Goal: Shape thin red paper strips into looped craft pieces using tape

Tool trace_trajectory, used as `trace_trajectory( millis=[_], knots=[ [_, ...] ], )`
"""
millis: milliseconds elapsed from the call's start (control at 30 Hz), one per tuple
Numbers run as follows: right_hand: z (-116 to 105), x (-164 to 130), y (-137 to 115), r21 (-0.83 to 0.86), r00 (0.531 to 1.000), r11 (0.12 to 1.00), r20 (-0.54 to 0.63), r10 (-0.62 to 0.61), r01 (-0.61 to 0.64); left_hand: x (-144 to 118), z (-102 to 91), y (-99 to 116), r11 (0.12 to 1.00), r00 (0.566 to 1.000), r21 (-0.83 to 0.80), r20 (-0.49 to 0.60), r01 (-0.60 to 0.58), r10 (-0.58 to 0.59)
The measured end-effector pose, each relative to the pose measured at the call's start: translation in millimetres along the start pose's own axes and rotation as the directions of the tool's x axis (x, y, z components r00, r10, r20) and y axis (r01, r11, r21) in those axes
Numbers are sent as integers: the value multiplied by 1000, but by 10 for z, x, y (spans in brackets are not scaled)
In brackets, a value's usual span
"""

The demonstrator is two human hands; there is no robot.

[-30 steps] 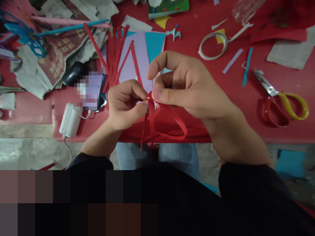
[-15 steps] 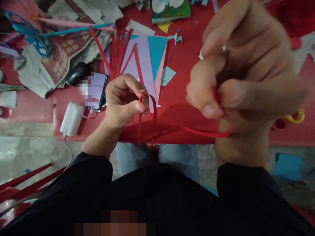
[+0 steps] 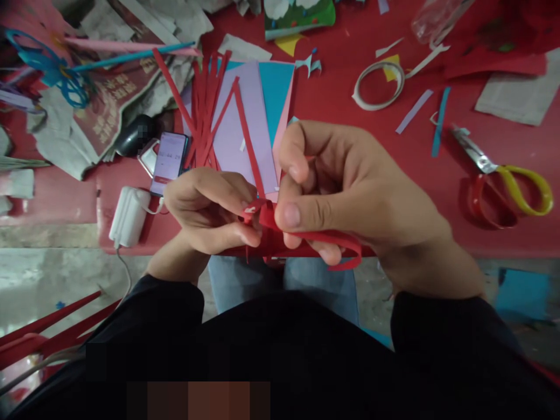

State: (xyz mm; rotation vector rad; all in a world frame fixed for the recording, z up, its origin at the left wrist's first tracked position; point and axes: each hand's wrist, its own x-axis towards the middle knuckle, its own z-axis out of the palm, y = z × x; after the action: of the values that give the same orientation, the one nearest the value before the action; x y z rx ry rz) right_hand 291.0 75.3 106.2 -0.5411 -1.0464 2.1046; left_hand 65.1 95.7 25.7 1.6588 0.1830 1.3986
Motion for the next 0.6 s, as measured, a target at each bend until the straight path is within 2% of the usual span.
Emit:
trace_trajectory(
  millis=[167,267,400,467,600],
  knots=[
    [53,82,-18,14,991,995,-87,98,-97,-138,-27,-23,980,982,79,34,185,-188],
    [47,100,-14,13,983,985,-58,174,-174,-196,-71,-54,964,965,78,46,256,-260],
    [11,107,32,44,984,983,-19,178,-177,-239,-130,-144,943,940,79,87,324,-330],
    [-1,105,50,37,984,983,-15,180,-179,-249,-144,-165,938,933,70,104,338,-344],
    [-2,91,51,-12,981,981,-21,194,-194,-249,-142,-127,955,945,-1,141,298,-295]
  ],
)
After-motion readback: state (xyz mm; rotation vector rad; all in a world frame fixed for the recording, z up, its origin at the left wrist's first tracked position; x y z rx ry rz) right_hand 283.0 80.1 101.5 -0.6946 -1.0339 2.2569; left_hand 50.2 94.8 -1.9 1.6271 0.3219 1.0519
